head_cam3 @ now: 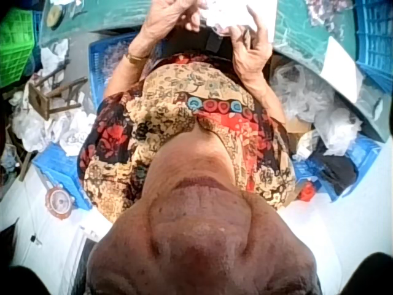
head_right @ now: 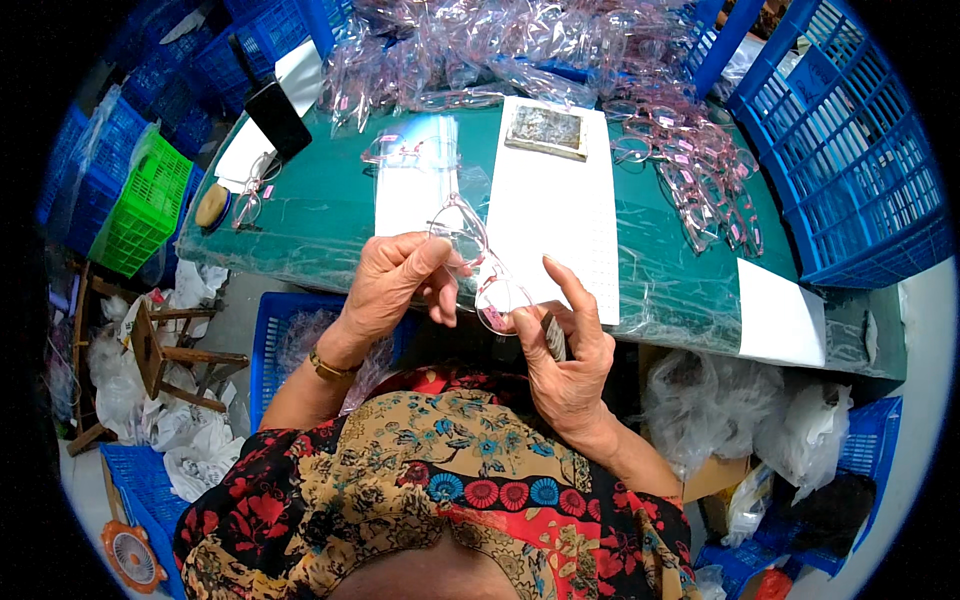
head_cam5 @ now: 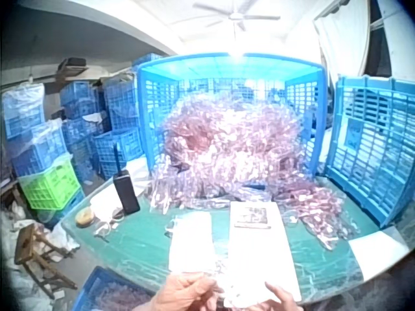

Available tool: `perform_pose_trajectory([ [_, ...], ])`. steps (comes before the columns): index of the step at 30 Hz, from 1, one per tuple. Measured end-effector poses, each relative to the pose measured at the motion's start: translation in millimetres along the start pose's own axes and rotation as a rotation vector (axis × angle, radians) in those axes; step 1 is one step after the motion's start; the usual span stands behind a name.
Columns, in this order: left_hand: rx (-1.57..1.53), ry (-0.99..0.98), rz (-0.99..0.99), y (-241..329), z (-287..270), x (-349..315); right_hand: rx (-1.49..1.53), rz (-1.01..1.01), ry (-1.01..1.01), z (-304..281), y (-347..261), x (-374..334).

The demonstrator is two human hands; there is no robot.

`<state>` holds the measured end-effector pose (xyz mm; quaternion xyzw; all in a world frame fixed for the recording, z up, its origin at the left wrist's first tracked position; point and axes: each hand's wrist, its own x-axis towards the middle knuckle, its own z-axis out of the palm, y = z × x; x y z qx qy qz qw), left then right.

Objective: The person repeatedly picks up pink-framed glasses and small plastic bags from a green table, places the glasses into the bags, and sets them aside. The process is repeated multiple times with similar items.

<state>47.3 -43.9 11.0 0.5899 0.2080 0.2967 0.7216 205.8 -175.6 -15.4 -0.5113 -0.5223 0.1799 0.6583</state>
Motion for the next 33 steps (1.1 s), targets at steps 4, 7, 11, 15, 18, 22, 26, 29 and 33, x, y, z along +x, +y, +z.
perform_pose_trajectory([
  [4,-0.05,-0.07,-0.082,1.5,-8.4,0.1,0.024,0.061,-0.019,1.2,-5.7,-1.3],
  [7,-0.077,-0.119,-0.079,1.8,-11.8,2.4,0.053,0.101,-0.004,1.9,-5.6,-5.4],
  [11,-0.078,-0.012,-0.012,7.5,3.3,4.9,0.072,0.114,0.031,4.4,-6.0,-6.0],
  [15,-0.104,-0.073,0.031,-3.7,2.6,8.5,0.062,0.076,0.023,4.5,-3.6,-5.6],
  [18,-0.181,-0.145,-0.035,-4.5,5.6,8.0,0.052,0.079,0.022,3.6,-3.7,-5.5],
  [22,-0.306,-0.157,-0.05,-2.3,6.3,8.4,0.079,0.094,0.018,3.1,-3.8,-6.6],
  [26,-0.266,-0.133,-0.133,-8.3,12.8,13.2,0.002,0.042,0.024,5.0,-4.2,-4.9],
  [29,-0.33,-0.036,-0.107,-4.9,21.2,10.5,0.032,-0.008,0.07,4.8,1.5,-0.7],
  [33,-0.498,0.044,-0.046,6.7,13.8,15.6,0.012,-0.036,0.016,6.7,3.4,1.8],
])
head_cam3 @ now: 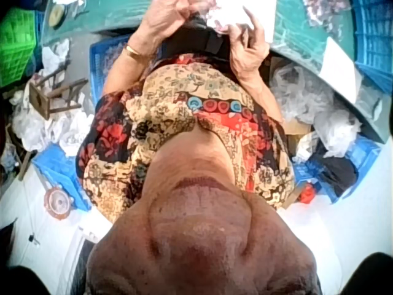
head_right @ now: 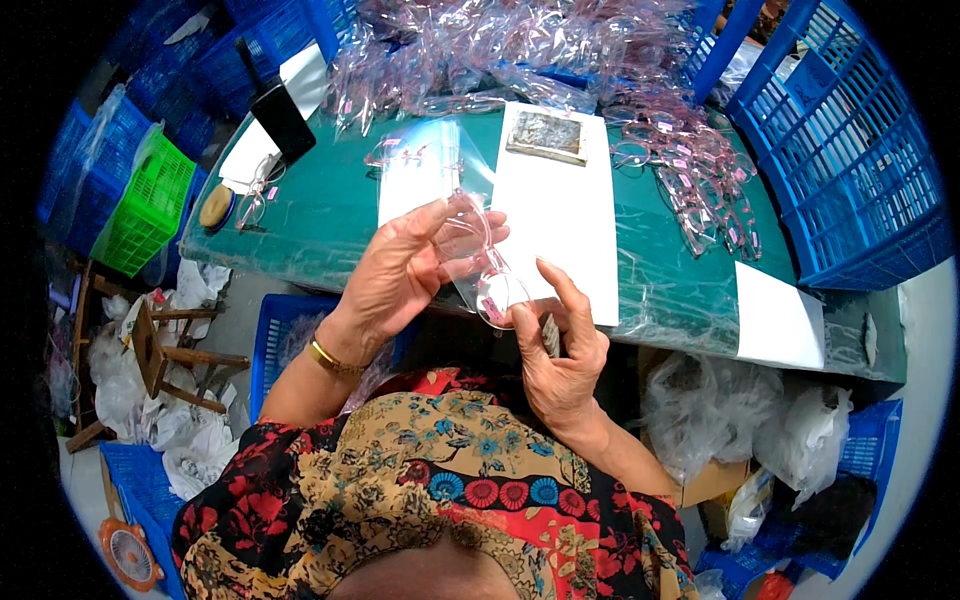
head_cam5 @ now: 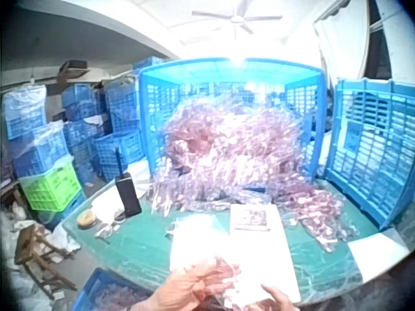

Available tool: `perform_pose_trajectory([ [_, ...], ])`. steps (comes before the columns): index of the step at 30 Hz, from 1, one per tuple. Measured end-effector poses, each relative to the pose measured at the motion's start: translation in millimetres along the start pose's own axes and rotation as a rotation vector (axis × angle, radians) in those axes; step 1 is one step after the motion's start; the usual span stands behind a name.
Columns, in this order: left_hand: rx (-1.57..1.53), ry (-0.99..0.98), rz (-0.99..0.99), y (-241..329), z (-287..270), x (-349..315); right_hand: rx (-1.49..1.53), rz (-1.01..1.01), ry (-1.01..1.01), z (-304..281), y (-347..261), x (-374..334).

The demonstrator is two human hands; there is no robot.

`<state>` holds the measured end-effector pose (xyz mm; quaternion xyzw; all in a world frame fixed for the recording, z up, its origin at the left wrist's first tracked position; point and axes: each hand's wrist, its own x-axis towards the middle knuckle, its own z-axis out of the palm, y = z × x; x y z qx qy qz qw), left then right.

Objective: The person repeatedly picks up pink-framed glasses and small plastic bags from a green table, places the glasses into the bags, and sets them aside. The process is repeated multiple times with similar items.

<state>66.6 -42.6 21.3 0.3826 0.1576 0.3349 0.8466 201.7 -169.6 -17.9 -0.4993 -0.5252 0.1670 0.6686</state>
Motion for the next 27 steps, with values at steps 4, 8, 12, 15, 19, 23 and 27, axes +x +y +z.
perform_pose_trajectory([
  [4,0.017,-0.016,-0.083,-0.8,6.9,-2.4,-0.017,-0.043,-0.093,0.0,-2.6,1.7],
  [8,-0.001,-0.017,-0.103,-2.5,3.7,-4.8,-0.13,-0.183,-0.201,-17.1,-3.4,4.7],
  [12,0.028,-0.028,-0.127,-8.5,5.5,-8.7,-0.191,-0.116,-0.209,-23.0,-3.4,9.0],
  [15,0.003,-0.027,-0.131,-10.7,6.5,-10.1,-0.1,-0.046,-0.254,-23.2,-7.1,11.3],
  [19,0.019,-0.019,-0.09,-6.1,1.3,-8.2,-0.158,-0.029,-0.229,-24.9,-16.3,15.4],
  [23,-0.031,-0.083,-0.111,-10.6,8.0,-10.0,-0.209,0.049,-0.175,-23.1,-19.3,16.7],
  [27,0.061,-0.132,-0.128,-21.4,10.7,-12.1,-0.226,0.042,-0.147,-19.4,-14.7,16.8],
])
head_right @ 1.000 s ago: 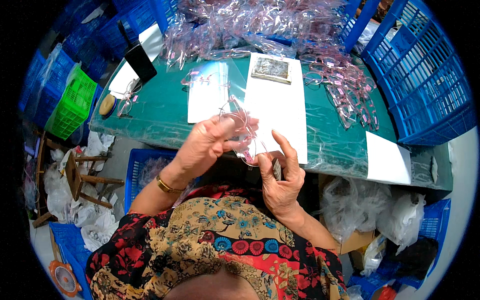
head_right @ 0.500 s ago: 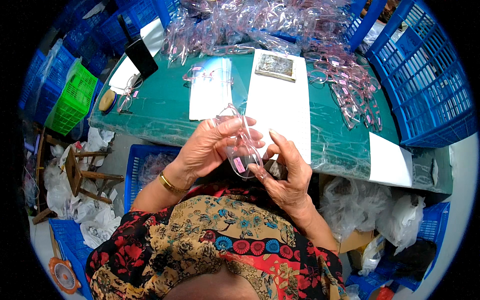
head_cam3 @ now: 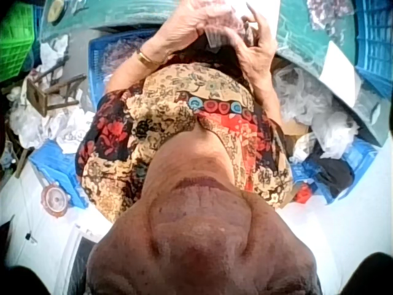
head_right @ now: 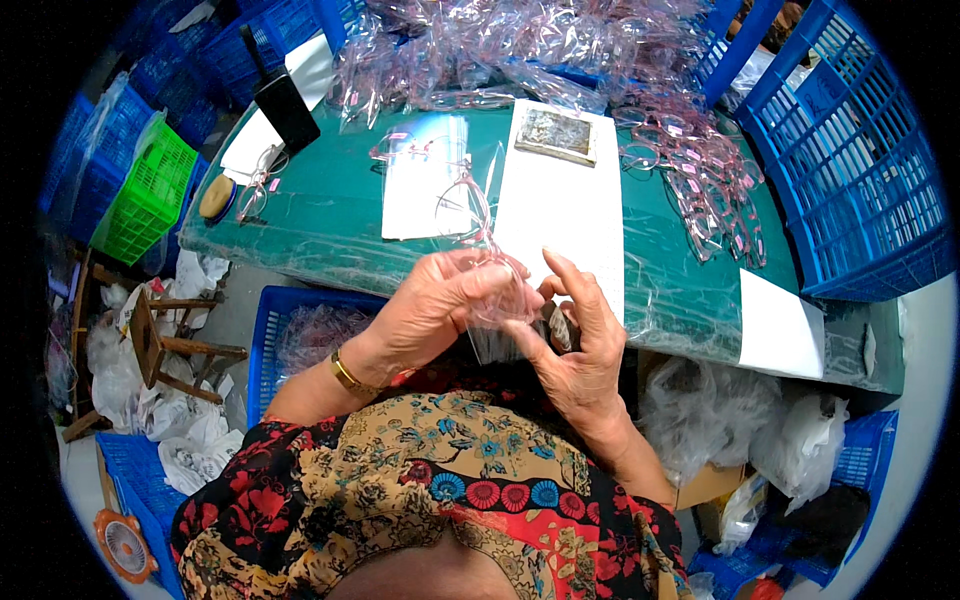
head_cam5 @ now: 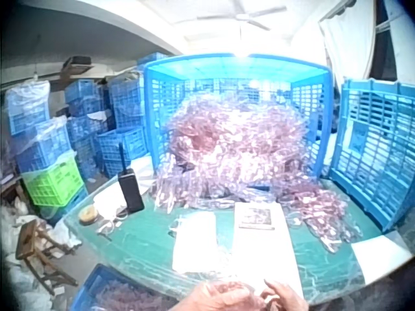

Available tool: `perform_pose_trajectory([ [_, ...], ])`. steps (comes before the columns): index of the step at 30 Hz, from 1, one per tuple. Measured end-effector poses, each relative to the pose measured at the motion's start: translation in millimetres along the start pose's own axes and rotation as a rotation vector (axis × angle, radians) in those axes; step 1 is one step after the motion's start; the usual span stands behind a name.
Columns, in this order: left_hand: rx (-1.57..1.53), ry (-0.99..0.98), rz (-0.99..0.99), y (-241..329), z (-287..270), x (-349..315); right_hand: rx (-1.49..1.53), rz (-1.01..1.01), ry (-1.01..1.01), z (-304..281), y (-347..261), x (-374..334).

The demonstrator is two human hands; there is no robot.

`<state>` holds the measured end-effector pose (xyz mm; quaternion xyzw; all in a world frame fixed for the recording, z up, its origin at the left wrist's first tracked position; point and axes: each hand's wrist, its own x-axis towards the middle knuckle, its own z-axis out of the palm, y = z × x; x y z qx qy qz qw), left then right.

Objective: The person repeatedly picks up pink-framed glasses and small plastic bags from a green table, places the glasses into the bags, and sets them aside. The process is repeated multiple times with similar items.

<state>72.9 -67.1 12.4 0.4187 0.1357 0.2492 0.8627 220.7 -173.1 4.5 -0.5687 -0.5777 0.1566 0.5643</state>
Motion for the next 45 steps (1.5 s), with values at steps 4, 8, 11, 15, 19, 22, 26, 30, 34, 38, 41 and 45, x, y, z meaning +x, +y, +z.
perform_pose_trajectory([
  [4,0.033,0.041,-0.039,0.4,10.2,-4.6,0.019,0.002,0.004,2.2,-2.9,1.6],
  [8,0.188,0.037,0.026,-4.4,3.0,-3.6,0.08,-0.05,-0.083,7.7,0.8,-3.8],
  [11,0.084,0.16,0.178,-0.1,8.5,-1.8,0.476,0.17,-0.119,11.0,-5.8,-9.9],
  [15,-0.056,0.294,0.511,19.1,-7.1,1.3,0.631,0.317,-0.154,12.6,-11.5,-15.1],
  [19,-0.124,0.217,0.526,15.1,-14.7,3.6,0.711,0.347,-0.195,19.4,-9.4,-19.2],
  [22,-0.139,0.26,0.467,12.8,-18.3,4.3,0.716,0.395,-0.277,17.4,-13.5,-18.2],
  [26,-0.131,0.348,0.461,18.2,-6.7,4.0,0.747,0.428,-0.367,17.8,-14.2,-15.9],
  [30,-0.218,0.291,0.408,19.4,-14.1,0.9,0.823,0.445,-0.412,21.8,-15.8,-15.5],
  [34,-0.284,0.314,0.289,25.9,-13.3,-4.3,0.695,0.389,-0.47,21.7,-13.8,-15.2],
  [38,-0.408,0.263,0.364,49.9,-39.6,-24.1,0.464,0.21,-0.632,6.4,-18.6,-5.0],
  [41,-0.281,0.29,0.441,71.4,-88.2,-66.3,0.394,0.18,-0.668,-13.3,-21.0,4.0],
  [45,0.534,0.911,0.295,85.0,-120.7,-140.9,0.344,0.108,-0.582,-47.8,-14.1,23.0],
])
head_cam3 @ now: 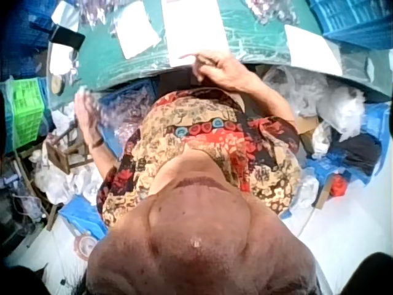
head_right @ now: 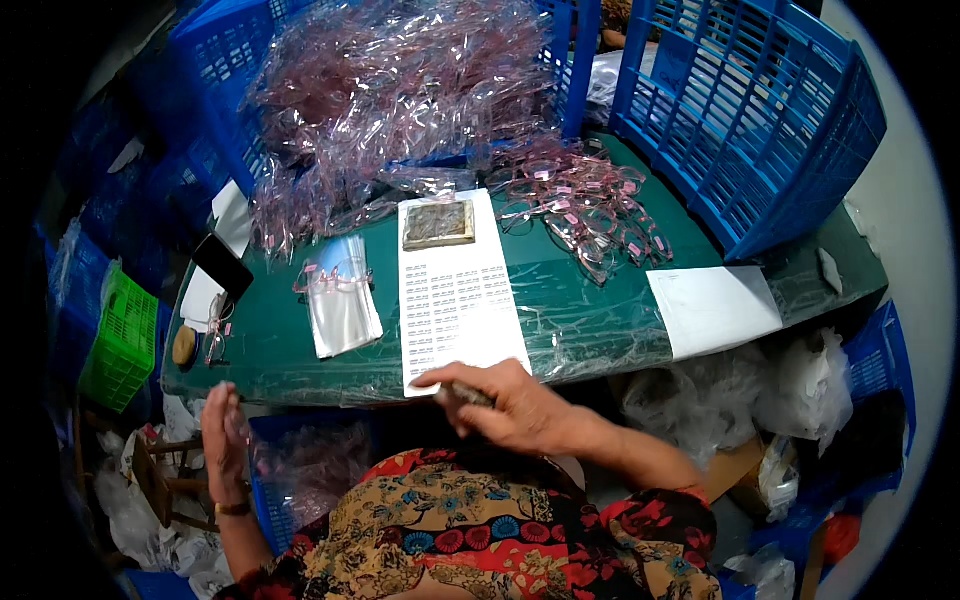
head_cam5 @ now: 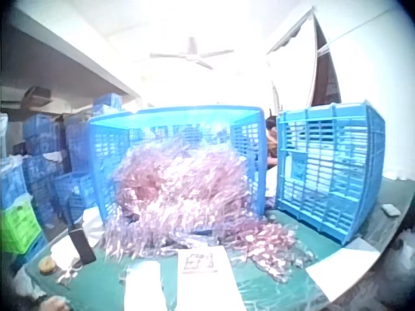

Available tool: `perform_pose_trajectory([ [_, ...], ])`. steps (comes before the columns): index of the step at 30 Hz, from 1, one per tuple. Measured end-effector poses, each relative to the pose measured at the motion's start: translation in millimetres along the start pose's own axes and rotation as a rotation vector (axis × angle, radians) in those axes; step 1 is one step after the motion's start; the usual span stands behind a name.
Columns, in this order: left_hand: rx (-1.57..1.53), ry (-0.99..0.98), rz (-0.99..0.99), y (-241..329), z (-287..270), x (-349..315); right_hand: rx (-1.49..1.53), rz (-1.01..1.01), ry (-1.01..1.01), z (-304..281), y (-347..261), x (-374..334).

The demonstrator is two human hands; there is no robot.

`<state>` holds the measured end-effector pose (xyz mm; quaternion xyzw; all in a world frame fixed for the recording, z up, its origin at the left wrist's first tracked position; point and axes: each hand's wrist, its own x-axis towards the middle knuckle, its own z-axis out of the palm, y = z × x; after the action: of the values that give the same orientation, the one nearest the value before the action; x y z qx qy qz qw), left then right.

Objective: The person repeatedly picks up pink-framed glasses and small plastic bags from a green table, places the glasses into the bags, and sets them aside. The process is repeated multiple times with similar items.

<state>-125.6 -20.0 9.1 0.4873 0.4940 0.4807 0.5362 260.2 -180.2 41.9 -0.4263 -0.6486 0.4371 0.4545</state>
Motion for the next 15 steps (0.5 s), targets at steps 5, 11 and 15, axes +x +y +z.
perform_pose_trajectory([
  [5,1.097,0.044,0.225,22.3,-32.1,-14.7,-0.172,0.07,0.225,-58.9,19.9,16.1],
  [11,0.725,-0.56,0.396,65.2,108.9,46.6,-0.306,0.105,0.484,-95.5,46.5,36.1],
  [15,0.648,-0.846,0.578,53.2,245.9,84.9,-0.323,0.105,0.633,-107.2,58.5,32.5],
])
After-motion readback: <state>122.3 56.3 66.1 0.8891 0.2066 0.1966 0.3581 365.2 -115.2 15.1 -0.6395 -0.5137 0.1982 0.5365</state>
